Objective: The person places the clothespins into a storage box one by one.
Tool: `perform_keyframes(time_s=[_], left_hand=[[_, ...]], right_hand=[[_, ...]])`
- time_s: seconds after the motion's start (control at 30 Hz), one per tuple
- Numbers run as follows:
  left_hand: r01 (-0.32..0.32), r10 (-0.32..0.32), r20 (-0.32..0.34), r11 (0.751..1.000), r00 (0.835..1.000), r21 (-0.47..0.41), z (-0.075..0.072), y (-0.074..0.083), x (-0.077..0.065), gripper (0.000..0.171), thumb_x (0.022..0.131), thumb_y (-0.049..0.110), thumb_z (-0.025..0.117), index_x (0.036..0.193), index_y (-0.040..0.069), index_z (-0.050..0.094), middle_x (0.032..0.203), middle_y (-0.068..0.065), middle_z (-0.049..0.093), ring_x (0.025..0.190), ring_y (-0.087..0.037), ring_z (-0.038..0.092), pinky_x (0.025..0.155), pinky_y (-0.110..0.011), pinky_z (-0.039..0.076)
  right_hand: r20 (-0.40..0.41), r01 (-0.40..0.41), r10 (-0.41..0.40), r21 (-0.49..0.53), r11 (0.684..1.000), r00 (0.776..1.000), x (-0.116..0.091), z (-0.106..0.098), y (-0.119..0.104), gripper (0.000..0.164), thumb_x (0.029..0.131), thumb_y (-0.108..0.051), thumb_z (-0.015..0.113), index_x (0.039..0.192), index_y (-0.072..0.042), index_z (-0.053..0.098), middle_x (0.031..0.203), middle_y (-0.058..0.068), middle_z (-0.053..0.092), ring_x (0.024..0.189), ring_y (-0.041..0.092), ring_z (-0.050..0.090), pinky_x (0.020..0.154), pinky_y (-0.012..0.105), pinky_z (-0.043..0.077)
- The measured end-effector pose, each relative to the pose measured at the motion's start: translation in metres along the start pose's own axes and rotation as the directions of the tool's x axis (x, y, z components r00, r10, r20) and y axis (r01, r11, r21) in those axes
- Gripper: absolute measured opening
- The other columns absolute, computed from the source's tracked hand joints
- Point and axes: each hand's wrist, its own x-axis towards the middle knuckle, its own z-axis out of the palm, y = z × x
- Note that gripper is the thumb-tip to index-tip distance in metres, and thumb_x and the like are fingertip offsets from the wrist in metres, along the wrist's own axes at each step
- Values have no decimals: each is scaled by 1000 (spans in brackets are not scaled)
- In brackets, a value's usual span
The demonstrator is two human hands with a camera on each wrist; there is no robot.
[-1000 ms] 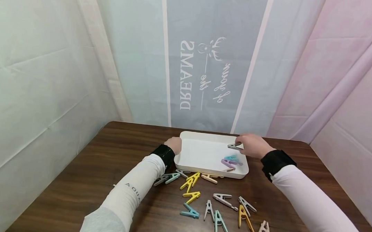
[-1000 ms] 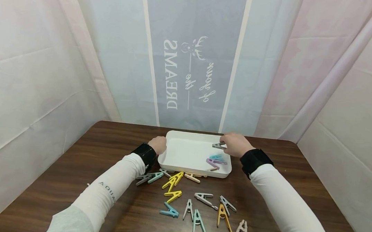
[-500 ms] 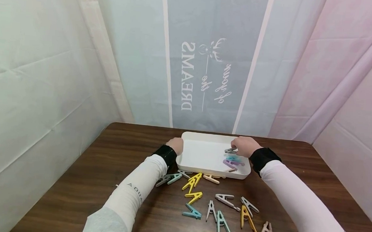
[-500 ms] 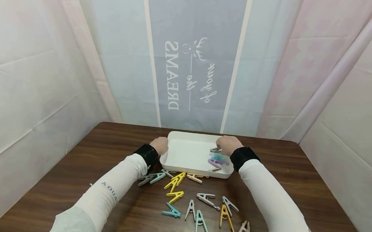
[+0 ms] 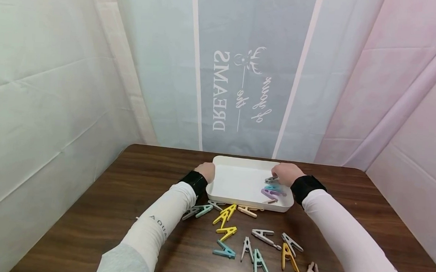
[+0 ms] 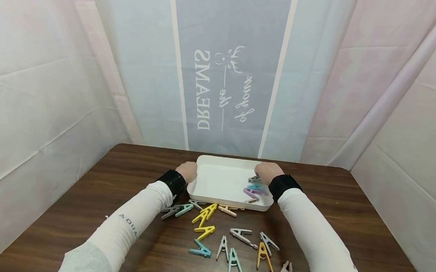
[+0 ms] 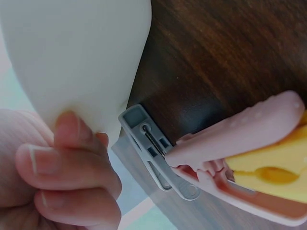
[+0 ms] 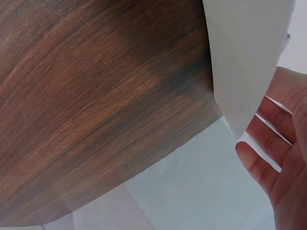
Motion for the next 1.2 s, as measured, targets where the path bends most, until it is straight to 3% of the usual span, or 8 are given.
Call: perform_keyframes(time_s=[0.23, 0.4, 0.67, 0.83, 0.93, 1.03, 1.2], left_hand=[[3, -3, -7, 1000, 1000, 14, 6, -2, 6, 23, 100, 6, 47, 97, 1, 68, 81, -11, 63, 63, -20, 55, 61, -35, 49], [4, -4, -4, 1000, 1000, 2, 6, -1, 6, 24, 101, 6, 46, 94, 1, 68, 76, -10, 61, 61, -20, 54, 59, -34, 47], [1, -1, -7, 1000, 1000, -17, 0, 0, 0, 23, 101, 5, 46, 93, 1, 68, 73, -9, 59, 60, -19, 52, 57, -34, 46], [-4, 4, -10, 1000, 1000, -11, 0, -2, 0, 23, 101, 6, 47, 94, 1, 67, 72, -9, 59, 59, -19, 52, 58, -33, 46], [-4, 3, -18, 1000, 1000, -14, 0, -2, 1, 21, 101, 6, 47, 95, 1, 67, 75, -10, 60, 61, -20, 53, 60, -34, 47], [2, -2, -20, 1000, 1000, -21, 1, -4, 1, 22, 101, 6, 47, 95, 1, 68, 78, -10, 61, 62, -20, 54, 61, -35, 49], [-9, 8, -16, 999, 1000, -38, 0, -3, 2, 23, 101, 6, 46, 96, 0, 68, 80, -11, 62, 62, -21, 54, 61, -36, 49]], right_hand=[[11, -23, 23, 13, 1000, 1000, 0, 3, -2, 16, 85, 6, 67, 80, -9, 65, 77, 2, 61, 68, 17, 50, 71, 37, 49], [15, -23, 23, -5, 1000, 1000, -2, 6, 0, 15, 83, 5, 69, 80, -8, 64, 75, 2, 60, 67, 18, 51, 70, 38, 50], [19, -34, 34, -5, 999, 999, -2, 3, 5, 14, 86, 0, 67, 99, -4, 68, 93, 10, 67, 84, 24, 62, 77, 42, 51], [-1, -27, 27, 1, 1000, 1000, -10, -14, 5, 29, 85, -8, 73, 112, -1, 65, 99, 13, 65, 87, 28, 63, 76, 43, 51], [-57, -25, 27, 30, 999, 998, -21, -25, 4, 35, 85, -10, 74, 117, 1, 63, 103, 16, 63, 85, 28, 63, 73, 43, 52], [-163, 23, -15, 48, 999, 987, -38, -32, -1, 33, 85, -11, 74, 114, 0, 64, 101, 13, 63, 81, 25, 62, 71, 42, 51], [-335, 170, -163, -11, 985, 928, -83, -34, -15, 31, 81, -10, 76, 109, -4, 66, 96, 7, 62, 78, 19, 60, 68, 39, 50]])
